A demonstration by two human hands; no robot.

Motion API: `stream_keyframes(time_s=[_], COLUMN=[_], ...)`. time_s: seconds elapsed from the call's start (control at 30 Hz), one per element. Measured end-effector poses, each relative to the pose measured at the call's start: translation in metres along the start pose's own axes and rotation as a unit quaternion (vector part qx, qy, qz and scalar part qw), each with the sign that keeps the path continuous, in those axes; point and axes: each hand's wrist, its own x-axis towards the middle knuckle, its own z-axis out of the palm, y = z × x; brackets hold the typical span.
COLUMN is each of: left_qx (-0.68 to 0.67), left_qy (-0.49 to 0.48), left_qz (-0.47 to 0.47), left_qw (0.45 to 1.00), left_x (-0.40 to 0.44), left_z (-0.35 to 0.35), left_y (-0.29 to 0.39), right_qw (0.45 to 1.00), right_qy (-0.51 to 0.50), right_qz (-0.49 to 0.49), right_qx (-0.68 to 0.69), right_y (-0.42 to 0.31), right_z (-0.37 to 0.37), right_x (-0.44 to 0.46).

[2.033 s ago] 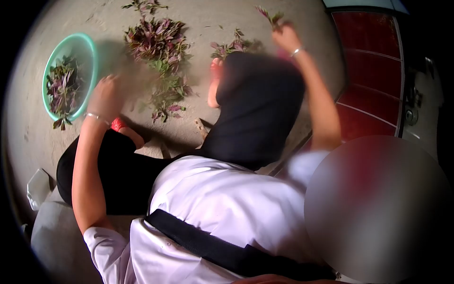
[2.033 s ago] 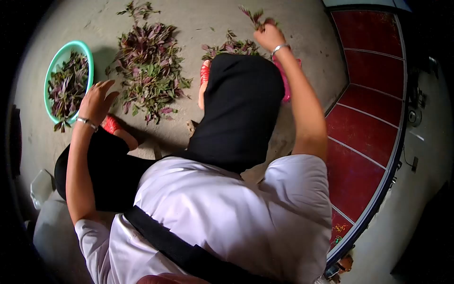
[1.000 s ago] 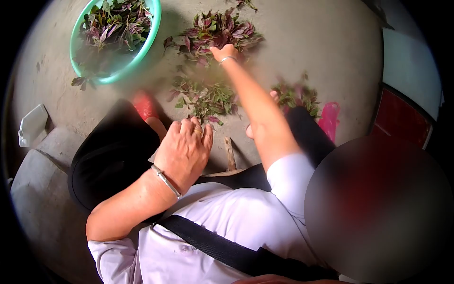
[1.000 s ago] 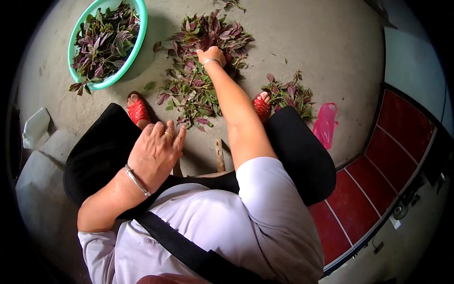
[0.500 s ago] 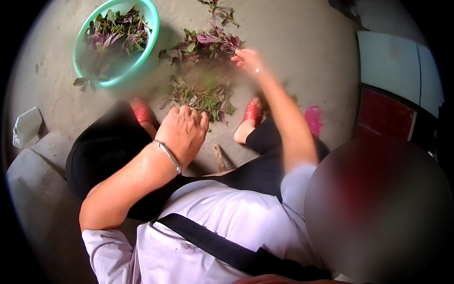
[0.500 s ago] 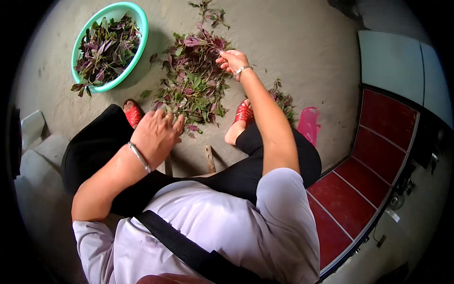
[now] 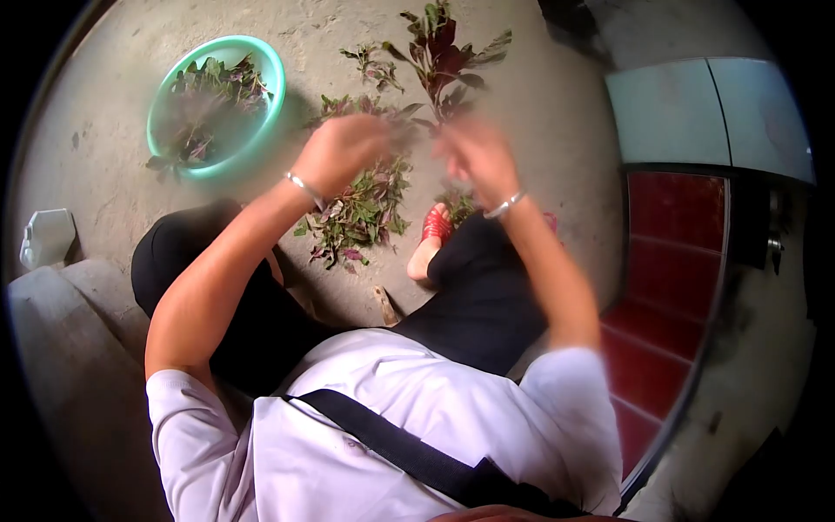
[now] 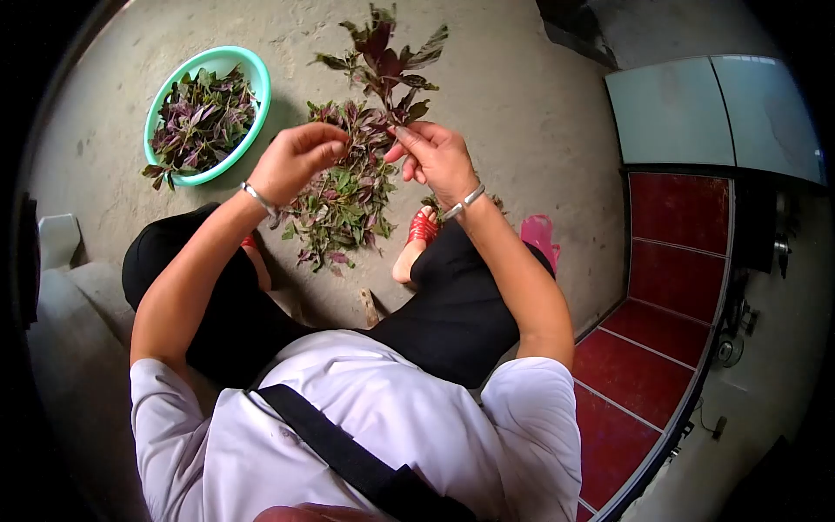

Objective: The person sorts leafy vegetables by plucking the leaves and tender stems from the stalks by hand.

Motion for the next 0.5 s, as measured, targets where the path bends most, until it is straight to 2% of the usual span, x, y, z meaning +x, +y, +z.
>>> stream_keyframes(time_s=[0.07,0.2,0.23,0.3,0.4,0.5], left_qx=[-0.086,-0.16,-0.109,-0.153,-0.155,-0.155], left_qy=[0.0,0.022,0.0,0.0,0.046,0.078], left_qz=[-0.124,-0.126,-0.128,-0.151,-0.178,-0.208], left_qw=[0.989,0.979,0.986,0.977,0.971,0.963], left_x=[0.0,0.001,0.001,0.002,0.003,0.008], left_z=[-0.001,0.008,0.005,0.003,0.008,0.013], left_y=[0.014,0.024,0.024,0.021,0.015,0.011], right_qw=[1.0,0.999,0.999,0.998,0.995,0.988], right_qy=[-0.01,-0.027,-0.027,-0.028,0.003,0.07], right_qz=[-0.006,-0.031,-0.038,-0.047,-0.07,-0.118], right_qx=[0.019,0.027,0.022,0.009,-0.071,-0.069], right_y=[-0.002,0.001,0.005,0.011,0.019,0.025], right_z=[0.008,0.023,0.026,0.03,0.034,0.03], right_x=[-0.013,-0.024,-0.023,-0.019,-0.01,-0.005])
